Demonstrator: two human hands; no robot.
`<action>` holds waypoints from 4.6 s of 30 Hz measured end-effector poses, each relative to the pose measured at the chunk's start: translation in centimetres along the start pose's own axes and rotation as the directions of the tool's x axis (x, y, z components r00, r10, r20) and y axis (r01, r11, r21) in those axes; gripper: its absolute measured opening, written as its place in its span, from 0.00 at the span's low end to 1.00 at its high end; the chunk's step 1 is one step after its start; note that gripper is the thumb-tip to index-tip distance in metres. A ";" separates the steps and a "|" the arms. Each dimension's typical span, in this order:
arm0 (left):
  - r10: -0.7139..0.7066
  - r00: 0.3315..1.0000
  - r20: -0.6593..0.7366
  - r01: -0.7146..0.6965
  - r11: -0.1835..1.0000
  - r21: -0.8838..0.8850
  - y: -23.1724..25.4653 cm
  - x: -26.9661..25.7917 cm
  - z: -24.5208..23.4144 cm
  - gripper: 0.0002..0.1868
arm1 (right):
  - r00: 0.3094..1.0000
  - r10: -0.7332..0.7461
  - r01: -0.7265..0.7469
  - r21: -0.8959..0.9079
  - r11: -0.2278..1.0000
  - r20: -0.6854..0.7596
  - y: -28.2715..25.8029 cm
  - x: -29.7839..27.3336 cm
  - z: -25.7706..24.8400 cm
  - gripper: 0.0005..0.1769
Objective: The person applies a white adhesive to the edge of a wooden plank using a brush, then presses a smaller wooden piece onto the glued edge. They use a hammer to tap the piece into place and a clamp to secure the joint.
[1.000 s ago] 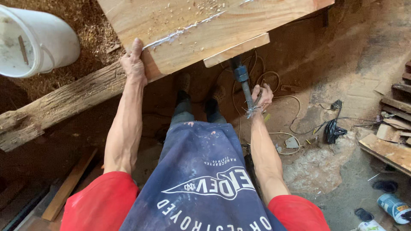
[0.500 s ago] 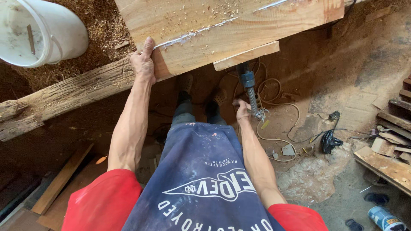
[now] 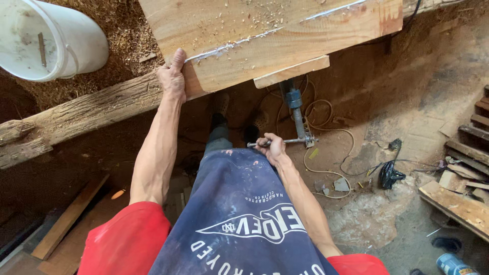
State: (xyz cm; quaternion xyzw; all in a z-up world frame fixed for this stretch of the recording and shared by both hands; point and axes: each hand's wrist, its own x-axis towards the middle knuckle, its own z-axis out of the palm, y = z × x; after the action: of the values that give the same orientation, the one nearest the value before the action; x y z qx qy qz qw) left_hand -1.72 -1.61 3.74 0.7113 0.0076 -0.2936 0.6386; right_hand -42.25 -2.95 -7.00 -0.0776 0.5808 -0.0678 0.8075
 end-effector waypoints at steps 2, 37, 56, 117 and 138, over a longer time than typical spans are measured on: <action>0.000 1.000 0.004 0.000 1.000 -0.015 0.4 -0.2 0.2 0.24 | 0.998 0.055 -0.056 0.030 0.998 0.035 0.2 -0.7 -0.1 0.21; -0.313 0.764 0.565 0.366 0.931 0.021 -3.5 3.8 -7.1 0.16 | 0.659 -0.615 0.308 -0.902 -0.303 0.432 -11.6 20.0 64.0 0.46; -0.311 0.750 0.584 0.447 0.889 -0.101 -1.0 2.7 -7.7 0.21 | 0.457 -0.494 0.890 -0.371 0.266 0.740 -13.8 -11.4 37.4 0.33; -0.146 0.934 0.327 0.125 0.989 0.083 2.3 0.3 -4.7 0.15 | -0.013 -0.987 0.652 -0.747 -0.131 0.162 -37.5 -6.0 4.5 0.16; -0.155 0.945 0.288 0.132 0.986 0.100 2.4 -0.8 -3.4 0.13 | 0.135 -0.980 0.881 -0.470 0.050 0.149 -32.5 -10.8 9.4 0.15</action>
State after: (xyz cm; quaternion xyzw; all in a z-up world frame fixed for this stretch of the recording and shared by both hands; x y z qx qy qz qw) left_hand -0.03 1.37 6.29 0.6818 -0.0475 -0.4422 0.5809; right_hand -37.38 -32.13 12.59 -0.6125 0.4672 -0.4464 0.4553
